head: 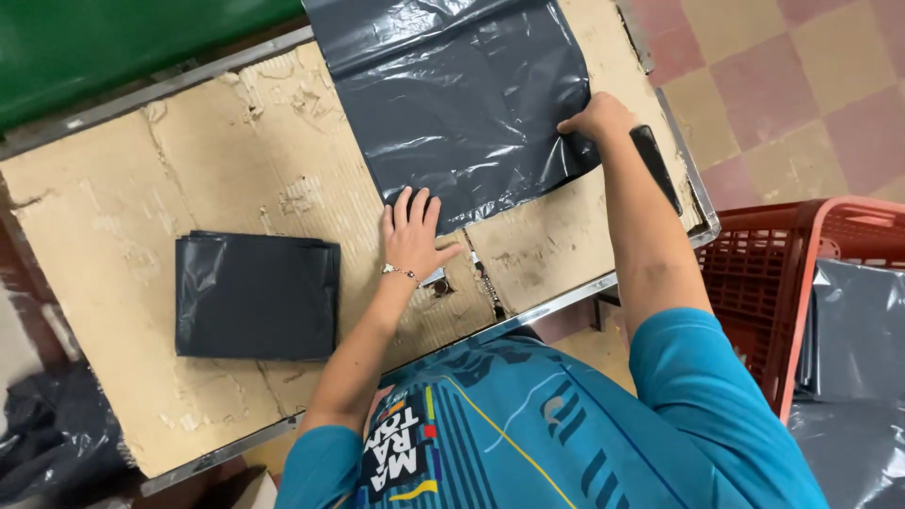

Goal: Folding plastic bags and placing them into a basket

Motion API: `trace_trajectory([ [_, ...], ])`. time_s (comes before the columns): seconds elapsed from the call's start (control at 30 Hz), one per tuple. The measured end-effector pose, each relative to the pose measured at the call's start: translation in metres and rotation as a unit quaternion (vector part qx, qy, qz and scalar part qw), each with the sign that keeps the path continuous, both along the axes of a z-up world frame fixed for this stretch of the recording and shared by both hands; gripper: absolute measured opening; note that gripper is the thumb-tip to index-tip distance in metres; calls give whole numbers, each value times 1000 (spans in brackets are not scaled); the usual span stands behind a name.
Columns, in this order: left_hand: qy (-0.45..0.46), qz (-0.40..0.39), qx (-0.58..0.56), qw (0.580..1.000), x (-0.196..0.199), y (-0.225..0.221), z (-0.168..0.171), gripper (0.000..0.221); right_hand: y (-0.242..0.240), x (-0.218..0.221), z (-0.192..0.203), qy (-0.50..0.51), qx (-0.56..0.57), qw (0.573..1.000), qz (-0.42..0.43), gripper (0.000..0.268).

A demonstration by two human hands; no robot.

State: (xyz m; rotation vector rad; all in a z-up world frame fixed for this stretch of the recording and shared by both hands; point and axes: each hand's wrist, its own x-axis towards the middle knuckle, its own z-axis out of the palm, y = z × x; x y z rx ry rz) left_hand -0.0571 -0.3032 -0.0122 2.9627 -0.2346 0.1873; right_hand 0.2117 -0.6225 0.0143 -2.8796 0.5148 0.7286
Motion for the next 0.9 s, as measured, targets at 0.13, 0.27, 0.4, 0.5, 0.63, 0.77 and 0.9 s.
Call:
trace_trajectory([
  [0.13,-32,16,22,999,3,-4,-2,97,-11,22,-16,-27,32,998,40,61],
  [0.27,-27,54,33,998,4,-17,-7,101,-27,40,-26,-89,150,984,40,69],
  [0.4,-89,93,40,991,11,-17,-13,83,-23,17,37,-99,511,847,-112,61],
  [0.5,-192,84,47,977,9,7,2,36,-32,-7,68,-172,558,811,-45,84],
  [0.63,-26,-49,-36,998,-37,42,81,17,-35,-98,123,-271,574,768,91,29],
  [0.77,66,-308,-242,918,-105,57,186,34,-95,-193,108,-272,641,717,-13,79],
  [0.9,17,-427,-262,865,-145,59,257,44,-278,-271,128,-175,594,779,-93,68],
])
